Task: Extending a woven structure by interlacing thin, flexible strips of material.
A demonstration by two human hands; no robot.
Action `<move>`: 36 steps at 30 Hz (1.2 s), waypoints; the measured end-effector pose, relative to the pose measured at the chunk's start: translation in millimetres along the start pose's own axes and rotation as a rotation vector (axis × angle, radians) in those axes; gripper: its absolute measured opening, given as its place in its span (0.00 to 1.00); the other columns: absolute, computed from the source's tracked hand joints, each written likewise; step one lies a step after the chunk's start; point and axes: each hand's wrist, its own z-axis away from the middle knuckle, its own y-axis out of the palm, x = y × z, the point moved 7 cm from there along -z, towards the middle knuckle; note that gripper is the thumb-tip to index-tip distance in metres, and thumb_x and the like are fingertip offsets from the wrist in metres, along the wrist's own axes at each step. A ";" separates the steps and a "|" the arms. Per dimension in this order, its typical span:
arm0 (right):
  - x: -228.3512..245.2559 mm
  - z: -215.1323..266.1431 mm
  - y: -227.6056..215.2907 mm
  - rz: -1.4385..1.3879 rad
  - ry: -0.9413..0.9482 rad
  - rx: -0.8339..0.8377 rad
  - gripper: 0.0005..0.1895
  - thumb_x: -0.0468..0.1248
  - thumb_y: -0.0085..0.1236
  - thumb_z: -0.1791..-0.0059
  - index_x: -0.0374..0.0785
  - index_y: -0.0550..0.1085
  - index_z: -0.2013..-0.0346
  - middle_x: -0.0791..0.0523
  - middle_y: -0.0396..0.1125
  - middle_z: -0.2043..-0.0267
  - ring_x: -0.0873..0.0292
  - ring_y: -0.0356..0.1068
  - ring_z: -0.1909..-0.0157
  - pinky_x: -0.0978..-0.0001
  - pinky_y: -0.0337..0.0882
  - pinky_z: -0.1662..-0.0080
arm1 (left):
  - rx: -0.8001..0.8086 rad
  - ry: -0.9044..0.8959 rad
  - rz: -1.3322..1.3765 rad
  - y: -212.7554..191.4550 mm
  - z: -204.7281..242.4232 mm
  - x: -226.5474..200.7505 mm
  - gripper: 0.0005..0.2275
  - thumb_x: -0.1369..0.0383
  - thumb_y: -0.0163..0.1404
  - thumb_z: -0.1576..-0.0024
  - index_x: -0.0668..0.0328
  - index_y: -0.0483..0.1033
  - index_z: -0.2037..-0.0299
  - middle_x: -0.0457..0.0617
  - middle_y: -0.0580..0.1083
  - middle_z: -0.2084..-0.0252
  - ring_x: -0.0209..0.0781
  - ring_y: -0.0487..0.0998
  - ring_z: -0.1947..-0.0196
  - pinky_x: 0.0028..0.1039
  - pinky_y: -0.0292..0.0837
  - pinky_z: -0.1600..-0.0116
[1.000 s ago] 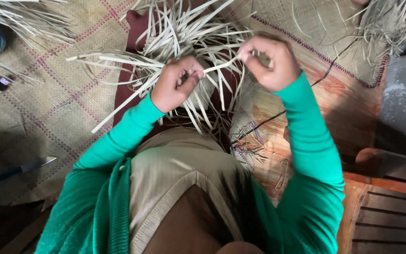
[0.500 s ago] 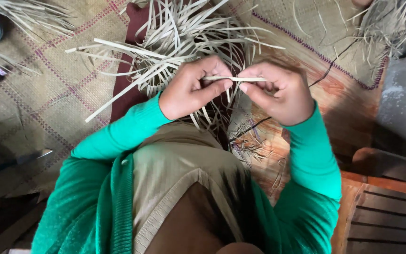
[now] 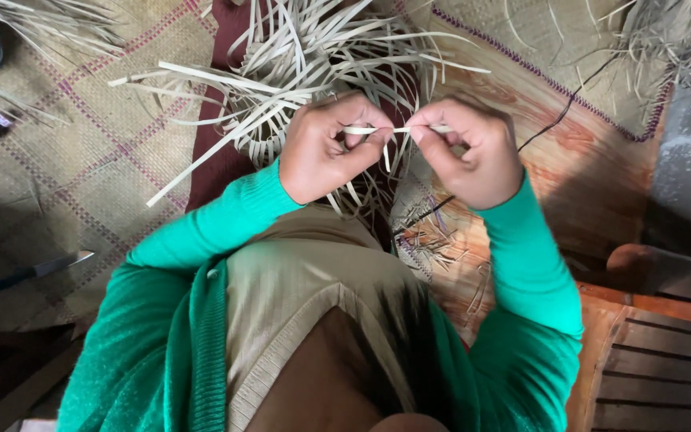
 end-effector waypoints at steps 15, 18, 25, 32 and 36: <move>6.7 4.1 5.9 0.190 -0.252 -0.310 0.04 0.25 0.56 0.58 0.35 0.75 0.72 0.50 0.65 0.78 0.48 0.66 0.75 0.63 0.67 0.69 | -0.063 -0.039 0.089 2.9 6.2 4.7 0.03 0.80 0.45 0.50 0.68 0.71 0.69 0.49 0.61 0.88 0.35 0.61 0.86 0.21 0.58 0.78; 9.9 10.3 9.5 0.196 -0.291 -0.256 0.02 0.27 0.56 0.57 0.33 0.74 0.71 0.49 0.66 0.78 0.49 0.66 0.76 0.62 0.68 0.69 | -0.008 0.015 0.055 3.6 5.9 3.6 0.05 0.80 0.45 0.50 0.66 0.72 0.66 0.49 0.66 0.84 0.38 0.63 0.85 0.23 0.60 0.77; 90.7 41.4 -8.9 0.233 -0.112 0.183 0.25 0.41 0.41 0.53 0.25 0.56 0.47 0.46 0.61 0.54 0.51 0.61 0.50 0.61 0.61 0.45 | 0.208 0.574 -0.708 18.7 51.3 9.2 0.07 0.69 0.45 0.45 0.55 0.72 0.59 0.43 0.68 0.73 0.34 0.66 0.74 0.24 0.65 0.72; 145.9 74.0 -5.2 -0.193 -0.478 0.067 0.13 0.40 0.65 0.64 0.39 0.68 0.75 0.58 0.66 0.75 0.69 0.75 0.73 0.78 0.78 0.65 | 0.639 0.268 -0.201 30.4 65.0 15.2 0.24 0.55 0.45 0.46 0.52 0.54 0.42 0.51 0.53 0.37 0.49 0.48 0.34 0.53 0.31 0.32; 142.7 68.0 -9.0 -0.210 -0.552 0.134 0.11 0.40 0.64 0.63 0.39 0.71 0.83 0.61 0.64 0.81 0.72 0.65 0.79 0.81 0.75 0.67 | 0.118 0.192 -0.373 -15.7 26.1 6.5 0.11 0.69 0.33 0.41 0.68 0.67 0.61 0.58 0.67 0.59 0.51 0.68 0.57 0.38 0.61 0.51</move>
